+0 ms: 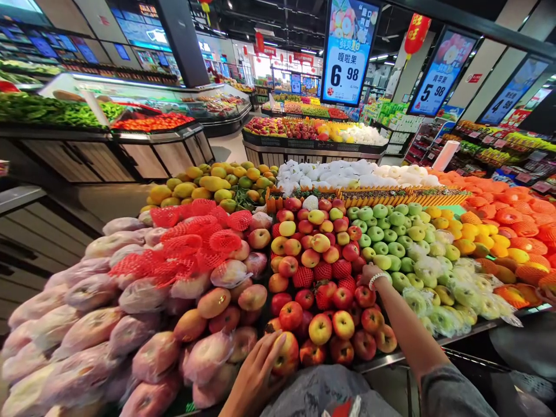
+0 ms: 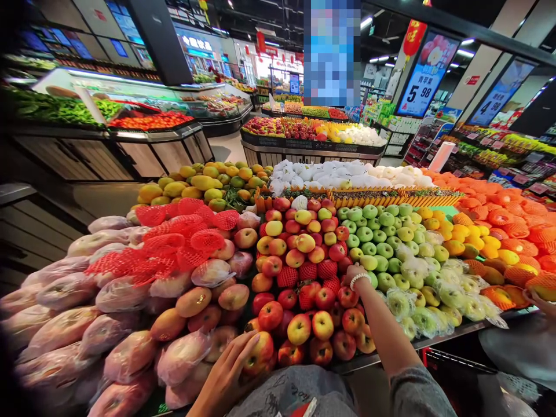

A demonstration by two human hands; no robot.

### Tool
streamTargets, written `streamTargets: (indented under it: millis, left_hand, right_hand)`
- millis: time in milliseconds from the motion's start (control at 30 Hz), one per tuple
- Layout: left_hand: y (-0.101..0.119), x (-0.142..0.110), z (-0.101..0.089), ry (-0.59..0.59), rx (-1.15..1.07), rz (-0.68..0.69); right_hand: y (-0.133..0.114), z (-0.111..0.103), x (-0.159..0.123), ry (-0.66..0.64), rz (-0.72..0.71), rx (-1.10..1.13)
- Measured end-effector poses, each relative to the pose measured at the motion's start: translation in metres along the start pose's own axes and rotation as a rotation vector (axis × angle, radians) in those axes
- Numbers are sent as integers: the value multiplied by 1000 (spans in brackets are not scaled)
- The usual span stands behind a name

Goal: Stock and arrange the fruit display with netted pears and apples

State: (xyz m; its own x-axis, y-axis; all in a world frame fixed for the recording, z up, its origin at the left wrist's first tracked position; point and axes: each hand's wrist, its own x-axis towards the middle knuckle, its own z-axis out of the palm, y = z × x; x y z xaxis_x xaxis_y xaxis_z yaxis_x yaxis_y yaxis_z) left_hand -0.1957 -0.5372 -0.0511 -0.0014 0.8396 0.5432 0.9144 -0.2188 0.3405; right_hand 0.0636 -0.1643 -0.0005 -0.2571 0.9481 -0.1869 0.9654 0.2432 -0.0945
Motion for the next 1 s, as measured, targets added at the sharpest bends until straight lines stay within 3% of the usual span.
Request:
streamTargets:
  millis: [100,233,367,467,600,700,867,1000]
  left_hand:
    - [8,37,-1,57,-64,49]
    - [17,111,5,79,-188,43]
    - [33,189,32,-5,-374,-42]
    - [49,226,60,-143,-486,-120]
    - [63,232,85,-235,-513,-202]
    - [64,219,95,-189,-477,-266]
    - [70,213,114,-99,-444,-316]
    - [79,236,129,-269,-315,-266]
  right_hand:
    - [3,0,-7,-5,17,-14]
    - [11,2,-21,34,32,18]
    - [17,4,-32,87,47,74]
    - [23,8,-40,143,60,116]
    - [32,19,-54,307,48,276]
    - [34,29,-64,459,41,537]
    - [34,40,-75,548,83,865]
    - [37,44,-76,602,173,1069]
